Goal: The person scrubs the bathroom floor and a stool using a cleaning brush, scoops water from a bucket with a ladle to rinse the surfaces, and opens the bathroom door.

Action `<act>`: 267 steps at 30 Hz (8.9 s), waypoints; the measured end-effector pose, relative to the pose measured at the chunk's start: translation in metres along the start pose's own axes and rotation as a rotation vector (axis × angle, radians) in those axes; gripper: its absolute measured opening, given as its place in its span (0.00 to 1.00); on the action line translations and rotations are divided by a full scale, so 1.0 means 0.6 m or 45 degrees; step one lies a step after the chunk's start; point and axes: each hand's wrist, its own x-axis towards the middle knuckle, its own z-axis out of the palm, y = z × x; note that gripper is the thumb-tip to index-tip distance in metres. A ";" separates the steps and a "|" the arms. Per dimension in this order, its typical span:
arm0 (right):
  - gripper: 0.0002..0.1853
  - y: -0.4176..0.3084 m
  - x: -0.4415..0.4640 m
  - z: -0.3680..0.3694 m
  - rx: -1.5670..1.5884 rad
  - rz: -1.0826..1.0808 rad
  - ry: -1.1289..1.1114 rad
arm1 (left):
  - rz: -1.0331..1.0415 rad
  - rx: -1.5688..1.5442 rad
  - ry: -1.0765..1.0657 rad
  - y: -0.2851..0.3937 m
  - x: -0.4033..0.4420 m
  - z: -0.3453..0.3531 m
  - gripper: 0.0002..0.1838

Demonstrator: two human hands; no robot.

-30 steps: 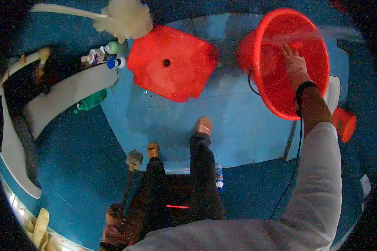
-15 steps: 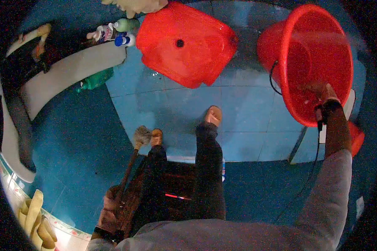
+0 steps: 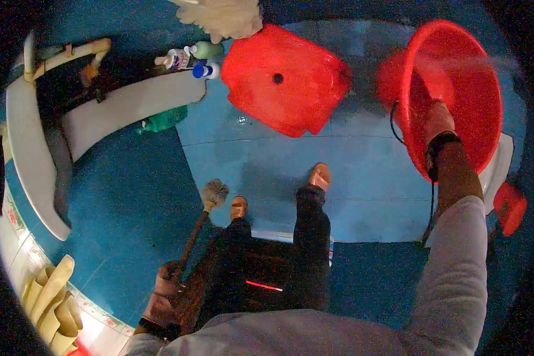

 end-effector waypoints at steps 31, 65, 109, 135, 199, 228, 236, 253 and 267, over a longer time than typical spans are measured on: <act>0.17 0.110 -0.689 -0.178 2.288 -0.019 -0.499 | -0.037 -0.306 -0.002 -0.152 0.058 -0.148 0.12; 0.12 -0.465 -1.154 -0.202 2.253 -0.128 -1.052 | -0.052 -0.547 -0.223 -0.519 0.212 -0.297 0.13; 0.13 -0.418 -1.177 0.027 2.274 0.620 -0.704 | 0.137 -0.609 -0.242 -0.619 0.202 -0.272 0.12; 0.15 -0.460 -1.065 -0.158 1.945 -0.112 -0.523 | 0.258 -0.444 -0.223 -0.510 0.203 -0.309 0.10; 0.20 0.130 -0.429 -0.033 2.779 0.159 -0.447 | 0.953 -0.068 -0.232 0.353 0.224 0.300 0.14; 0.11 -0.714 -0.824 0.150 2.909 0.325 -1.159 | 1.122 0.227 -0.508 0.410 0.295 0.101 0.16; 0.15 -0.764 -0.769 0.174 3.161 0.329 -1.328 | 1.159 0.259 -0.538 0.419 0.311 0.090 0.16; 0.17 -0.574 -0.892 0.309 3.092 1.008 -0.842 | 1.131 0.178 -0.618 0.417 0.313 0.080 0.17; 0.21 -0.691 -0.739 0.185 2.804 0.955 -0.821 | 1.122 0.106 -0.532 0.390 0.319 0.079 0.15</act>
